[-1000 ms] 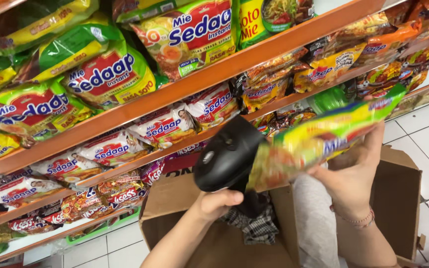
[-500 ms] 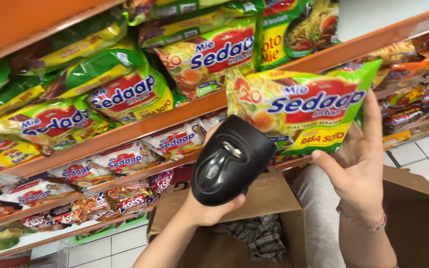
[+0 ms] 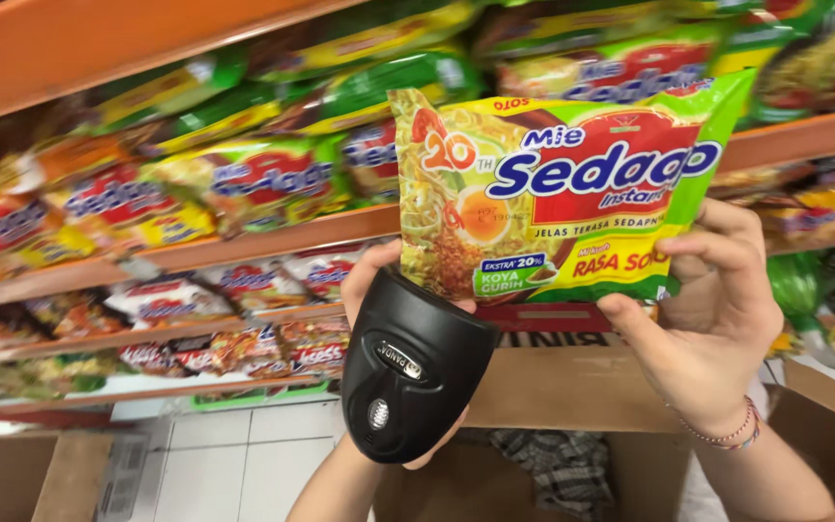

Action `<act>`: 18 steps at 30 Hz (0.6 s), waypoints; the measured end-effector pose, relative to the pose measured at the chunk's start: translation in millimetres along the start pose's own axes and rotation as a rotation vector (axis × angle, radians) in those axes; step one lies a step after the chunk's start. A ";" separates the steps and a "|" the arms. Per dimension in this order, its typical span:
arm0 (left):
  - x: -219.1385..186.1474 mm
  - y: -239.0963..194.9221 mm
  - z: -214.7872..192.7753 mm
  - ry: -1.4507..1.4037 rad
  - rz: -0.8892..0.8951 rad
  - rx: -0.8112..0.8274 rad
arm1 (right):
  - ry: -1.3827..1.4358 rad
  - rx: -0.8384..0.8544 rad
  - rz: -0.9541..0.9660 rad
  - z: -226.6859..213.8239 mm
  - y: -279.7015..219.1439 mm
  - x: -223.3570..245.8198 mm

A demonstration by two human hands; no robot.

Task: The person repeatedly takes instant noodle packets from a cardboard box, wipes each packet with a cloth, scans the barcode with a handheld scanner, and places the packet on a store shelf. The process is repeated for multiple packets of different flavors.

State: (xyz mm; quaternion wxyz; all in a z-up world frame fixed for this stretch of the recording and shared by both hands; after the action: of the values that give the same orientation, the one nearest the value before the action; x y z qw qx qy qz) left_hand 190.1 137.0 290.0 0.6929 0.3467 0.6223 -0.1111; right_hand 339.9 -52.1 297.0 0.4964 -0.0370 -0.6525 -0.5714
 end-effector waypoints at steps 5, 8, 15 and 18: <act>-34.7 -22.0 -77.3 0.470 0.501 0.071 | -0.094 0.128 -0.068 63.2 4.9 9.9; -34.9 -29.0 -118.5 0.483 0.501 0.029 | -0.197 0.210 -0.132 97.4 6.3 13.6; -24.0 -22.4 -181.9 0.280 0.330 -0.060 | -0.434 0.409 -0.323 170.0 24.9 23.3; -29.2 -10.0 -194.7 0.278 0.434 -0.078 | -0.466 0.433 -0.395 194.5 33.7 26.9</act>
State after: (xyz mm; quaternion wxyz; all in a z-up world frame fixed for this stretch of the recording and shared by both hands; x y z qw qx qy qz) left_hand 25.4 242.0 316.9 0.6213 0.4573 0.6262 0.1130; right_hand 229.3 97.6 367.8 0.2110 0.0664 -0.8483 -0.4811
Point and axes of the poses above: each hand's wrist, its own y-axis towards the middle knuckle, its own z-axis out of the palm, x = y × z, the point moved 6 cm from there along y, towards the middle knuckle, and after that the axes turned 8 degrees about y, right-handed, at the moved point
